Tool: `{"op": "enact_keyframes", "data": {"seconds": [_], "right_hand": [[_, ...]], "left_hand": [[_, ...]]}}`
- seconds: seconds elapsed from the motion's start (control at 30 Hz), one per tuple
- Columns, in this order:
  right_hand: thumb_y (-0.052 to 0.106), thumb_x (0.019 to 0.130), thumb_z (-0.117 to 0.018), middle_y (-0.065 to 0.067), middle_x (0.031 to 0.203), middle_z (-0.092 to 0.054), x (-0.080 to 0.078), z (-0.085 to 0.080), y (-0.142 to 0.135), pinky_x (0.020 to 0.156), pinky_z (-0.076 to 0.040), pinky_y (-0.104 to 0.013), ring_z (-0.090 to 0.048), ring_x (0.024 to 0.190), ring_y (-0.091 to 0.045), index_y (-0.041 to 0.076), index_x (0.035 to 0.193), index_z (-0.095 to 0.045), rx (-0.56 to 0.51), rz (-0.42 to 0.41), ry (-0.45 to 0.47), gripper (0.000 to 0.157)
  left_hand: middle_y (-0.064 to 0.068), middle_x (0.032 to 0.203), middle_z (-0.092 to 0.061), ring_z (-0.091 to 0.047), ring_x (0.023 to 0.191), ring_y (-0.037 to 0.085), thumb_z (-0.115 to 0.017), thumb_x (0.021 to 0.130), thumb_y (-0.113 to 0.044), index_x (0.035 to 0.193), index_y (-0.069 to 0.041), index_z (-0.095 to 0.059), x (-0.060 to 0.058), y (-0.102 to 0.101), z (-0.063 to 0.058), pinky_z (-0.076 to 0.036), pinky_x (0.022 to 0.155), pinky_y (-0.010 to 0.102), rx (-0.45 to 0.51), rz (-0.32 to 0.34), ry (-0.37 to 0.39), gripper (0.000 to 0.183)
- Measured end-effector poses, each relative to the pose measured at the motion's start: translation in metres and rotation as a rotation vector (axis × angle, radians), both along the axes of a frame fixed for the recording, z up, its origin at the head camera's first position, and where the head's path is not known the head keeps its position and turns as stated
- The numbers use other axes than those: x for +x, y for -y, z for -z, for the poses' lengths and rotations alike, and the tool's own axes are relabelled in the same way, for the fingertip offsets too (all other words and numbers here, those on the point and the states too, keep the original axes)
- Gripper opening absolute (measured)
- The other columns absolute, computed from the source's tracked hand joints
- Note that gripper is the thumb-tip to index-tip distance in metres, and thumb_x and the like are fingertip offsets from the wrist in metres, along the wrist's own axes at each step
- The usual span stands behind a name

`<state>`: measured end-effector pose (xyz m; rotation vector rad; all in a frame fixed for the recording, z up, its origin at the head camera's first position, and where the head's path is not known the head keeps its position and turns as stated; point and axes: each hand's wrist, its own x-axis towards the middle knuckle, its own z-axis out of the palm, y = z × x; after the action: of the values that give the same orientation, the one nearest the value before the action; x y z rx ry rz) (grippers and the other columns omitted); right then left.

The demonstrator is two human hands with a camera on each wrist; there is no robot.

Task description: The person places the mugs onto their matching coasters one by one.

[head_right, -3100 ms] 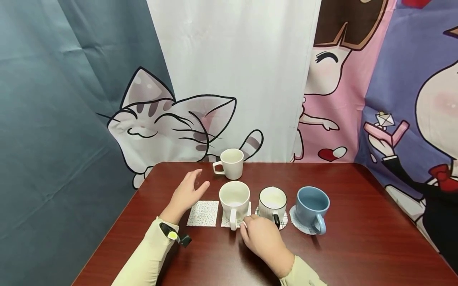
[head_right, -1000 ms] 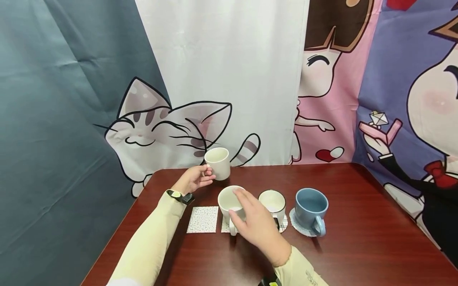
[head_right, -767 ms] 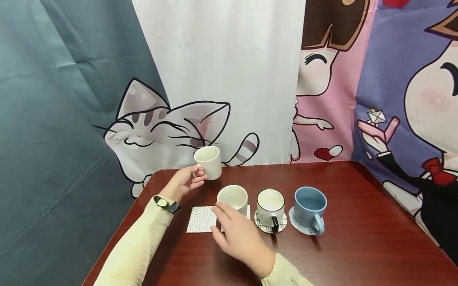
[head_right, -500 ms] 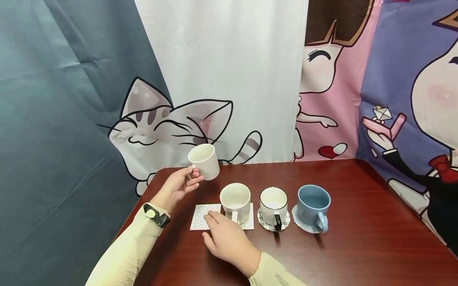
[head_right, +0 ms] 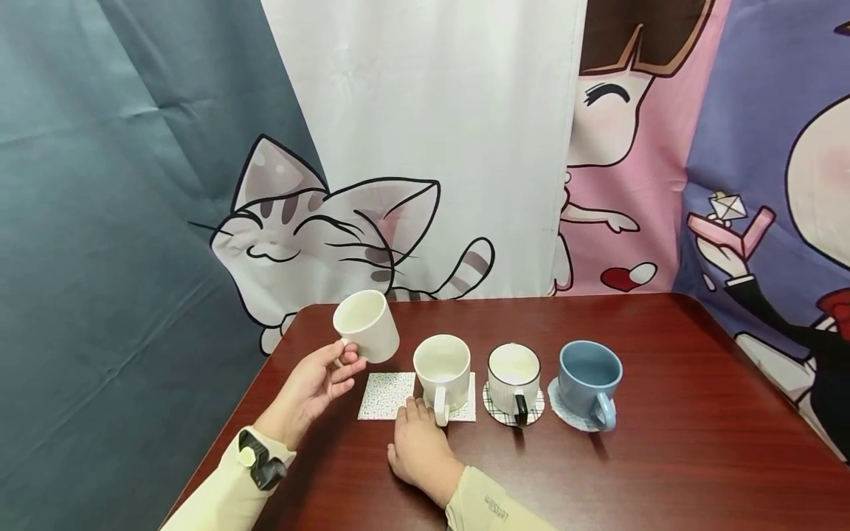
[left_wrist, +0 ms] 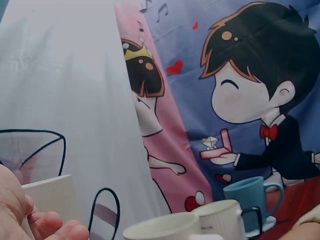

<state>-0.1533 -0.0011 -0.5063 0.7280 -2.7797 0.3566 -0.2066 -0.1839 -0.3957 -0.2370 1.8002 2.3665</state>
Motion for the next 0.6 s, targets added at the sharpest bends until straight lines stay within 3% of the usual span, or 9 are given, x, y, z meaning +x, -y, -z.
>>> {"op": "enact_keyframes", "data": {"seconds": [0.27,0.6], "right_hand": [[0.036,0.086,-0.071,-0.027,0.138,-0.056,-0.003,0.007,-0.001,0.108,-0.043,-0.051,-0.053,0.13,-0.04,-0.009,0.128,-0.062,0.008,0.032,0.018,0.061],[0.037,0.087,-0.071,-0.025,0.138,-0.057,-0.002,0.007,-0.001,0.108,-0.042,-0.05,-0.053,0.131,-0.039,-0.008,0.127,-0.063,0.019,0.032,0.013,0.061]], "left_hand": [[0.0,0.085,-0.066,-0.074,0.078,0.011,-0.048,0.107,-0.018,0.11,0.001,-0.065,0.02,0.002,0.026,-0.056,0.057,0.023,-0.057,-0.029,0.005,0.026],[0.0,0.084,-0.067,-0.074,0.079,0.011,-0.049,0.106,-0.018,0.113,0.004,-0.064,0.027,-0.004,0.048,-0.056,0.057,0.022,-0.079,-0.021,0.004,0.028]]}}
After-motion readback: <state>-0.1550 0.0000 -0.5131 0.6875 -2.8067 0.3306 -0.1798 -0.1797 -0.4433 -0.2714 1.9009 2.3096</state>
